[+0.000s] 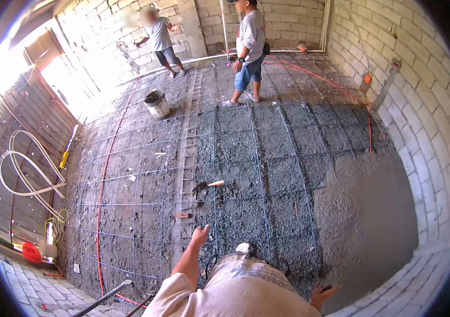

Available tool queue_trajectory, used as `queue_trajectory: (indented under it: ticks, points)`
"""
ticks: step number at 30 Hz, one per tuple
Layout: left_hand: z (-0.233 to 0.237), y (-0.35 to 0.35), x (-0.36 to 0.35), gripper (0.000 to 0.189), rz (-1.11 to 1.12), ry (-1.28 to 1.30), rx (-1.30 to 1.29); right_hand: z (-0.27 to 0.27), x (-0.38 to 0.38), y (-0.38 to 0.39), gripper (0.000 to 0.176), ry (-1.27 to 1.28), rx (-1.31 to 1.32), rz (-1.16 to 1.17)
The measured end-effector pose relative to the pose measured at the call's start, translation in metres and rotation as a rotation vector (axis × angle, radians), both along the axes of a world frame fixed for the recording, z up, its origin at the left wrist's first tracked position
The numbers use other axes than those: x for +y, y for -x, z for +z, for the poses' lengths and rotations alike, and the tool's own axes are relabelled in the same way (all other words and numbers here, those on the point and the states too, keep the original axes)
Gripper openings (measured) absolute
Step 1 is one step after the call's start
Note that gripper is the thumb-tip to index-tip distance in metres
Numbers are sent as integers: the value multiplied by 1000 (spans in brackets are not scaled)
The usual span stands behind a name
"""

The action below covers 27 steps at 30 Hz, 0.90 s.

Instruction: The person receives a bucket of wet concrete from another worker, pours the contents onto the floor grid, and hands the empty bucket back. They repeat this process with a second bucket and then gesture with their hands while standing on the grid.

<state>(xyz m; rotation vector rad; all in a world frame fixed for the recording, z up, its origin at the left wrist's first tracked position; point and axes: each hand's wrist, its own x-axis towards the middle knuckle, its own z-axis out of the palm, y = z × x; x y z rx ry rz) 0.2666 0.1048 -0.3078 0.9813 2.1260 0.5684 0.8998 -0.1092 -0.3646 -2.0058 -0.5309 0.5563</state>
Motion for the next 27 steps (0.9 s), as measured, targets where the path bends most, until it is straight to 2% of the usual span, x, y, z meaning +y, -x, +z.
queue_trajectory:
  ticks: [2, 3, 6, 8, 10, 12, 14, 16, 19, 22, 23, 27]
  points:
    - [39, -13, 7, 60, 26, 34, 22, 5, -7, 2, 86, 36, -226, 109]
    - [41, -10, 8, 59, -8, 48, -26, 9, -9, 7, 89, 58, -338, 156]
    - [38, -10, 1, 60, -38, 42, 4, -10, -23, 0, 92, -38, -74, 64]
    - [-3, 1, -15, 61, -45, 69, 45, -9, -25, 8, 92, -18, 65, -38]
    - [-6, 4, -23, 62, -48, 94, 85, -12, -29, 17, 92, 8, 112, -79]
    - [8, 2, -32, 63, -42, 211, 14, -13, -32, 22, 92, 24, 134, -100]
    - [-20, 11, -37, 64, -52, 219, 15, -13, -34, 27, 92, 35, 160, -132]
    - [-36, 16, -41, 63, 77, 222, -107, -14, -33, 29, 92, 36, 173, -141]
    - [-70, 33, -39, 64, 42, 207, -135, -13, -30, 31, 92, 27, 198, -154]
    - [-18, 21, -25, 63, 75, 195, -141, -11, -27, 26, 92, 3, 218, -160]
    - [-18, 21, -21, 61, 11, 153, 42, -10, -26, 23, 92, -9, 226, -166]
    - [19, 13, -14, 60, 55, 228, -16, -2, -24, 13, 93, -30, 175, -135]
